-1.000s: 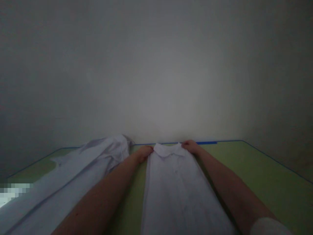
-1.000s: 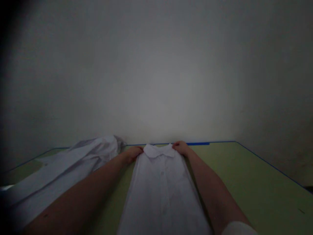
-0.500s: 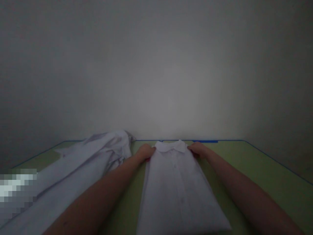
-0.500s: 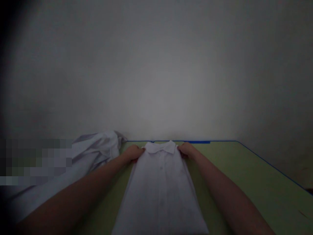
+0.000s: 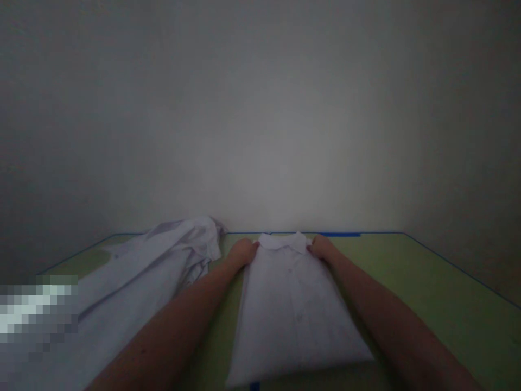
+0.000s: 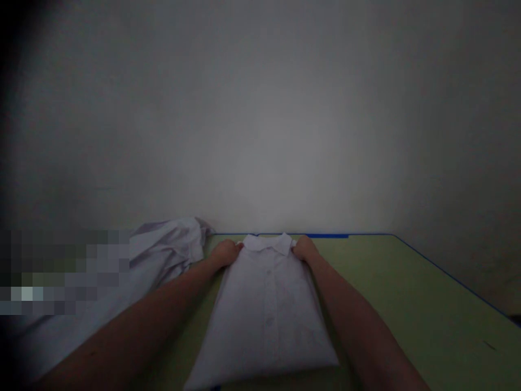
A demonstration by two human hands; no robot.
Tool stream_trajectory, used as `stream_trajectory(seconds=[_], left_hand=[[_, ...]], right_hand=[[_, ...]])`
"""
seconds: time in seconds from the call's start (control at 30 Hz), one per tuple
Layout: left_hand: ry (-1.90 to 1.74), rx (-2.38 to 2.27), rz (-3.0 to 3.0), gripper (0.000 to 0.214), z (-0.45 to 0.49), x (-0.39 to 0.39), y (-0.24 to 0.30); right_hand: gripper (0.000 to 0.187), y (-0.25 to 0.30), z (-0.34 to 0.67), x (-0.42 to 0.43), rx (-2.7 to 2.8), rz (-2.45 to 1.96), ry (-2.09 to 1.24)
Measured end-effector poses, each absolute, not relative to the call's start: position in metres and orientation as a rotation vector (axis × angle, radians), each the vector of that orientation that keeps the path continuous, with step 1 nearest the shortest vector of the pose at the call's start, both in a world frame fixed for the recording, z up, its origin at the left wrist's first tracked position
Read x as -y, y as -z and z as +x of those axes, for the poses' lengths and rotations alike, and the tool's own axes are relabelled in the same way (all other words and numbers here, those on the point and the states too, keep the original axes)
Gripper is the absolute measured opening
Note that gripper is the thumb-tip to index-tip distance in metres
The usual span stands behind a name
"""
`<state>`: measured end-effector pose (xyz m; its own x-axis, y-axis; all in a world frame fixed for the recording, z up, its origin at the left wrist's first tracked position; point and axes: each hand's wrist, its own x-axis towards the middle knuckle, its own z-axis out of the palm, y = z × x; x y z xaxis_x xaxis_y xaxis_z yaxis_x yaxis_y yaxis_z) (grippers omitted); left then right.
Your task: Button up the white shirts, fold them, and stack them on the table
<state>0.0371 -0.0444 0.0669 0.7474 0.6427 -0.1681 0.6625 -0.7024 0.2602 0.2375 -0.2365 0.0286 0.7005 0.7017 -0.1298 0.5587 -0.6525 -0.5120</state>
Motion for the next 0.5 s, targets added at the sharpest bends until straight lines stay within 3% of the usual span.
stream_trajectory(seconds=[0.17, 0.3, 0.5], left_hand=[[0.013, -0.98, 2.751, 0.045, 0.028, 0.045, -0.074], [-0.015, -0.645, 2.854, 0.058, 0.002, 0.066, -0.07], [0.172, -0.411, 2.91, 0.067, -0.036, 0.098, -0.045]], right_hand=[[0.037, -0.049, 0.214, 0.251, 0.981, -2.582, -0.286], [0.055, -0.07, 0.157, 0.287, 1.349, -2.46, -0.217], [0.076, -0.066, 0.075, 0.336, 1.708, -2.24, -0.47]])
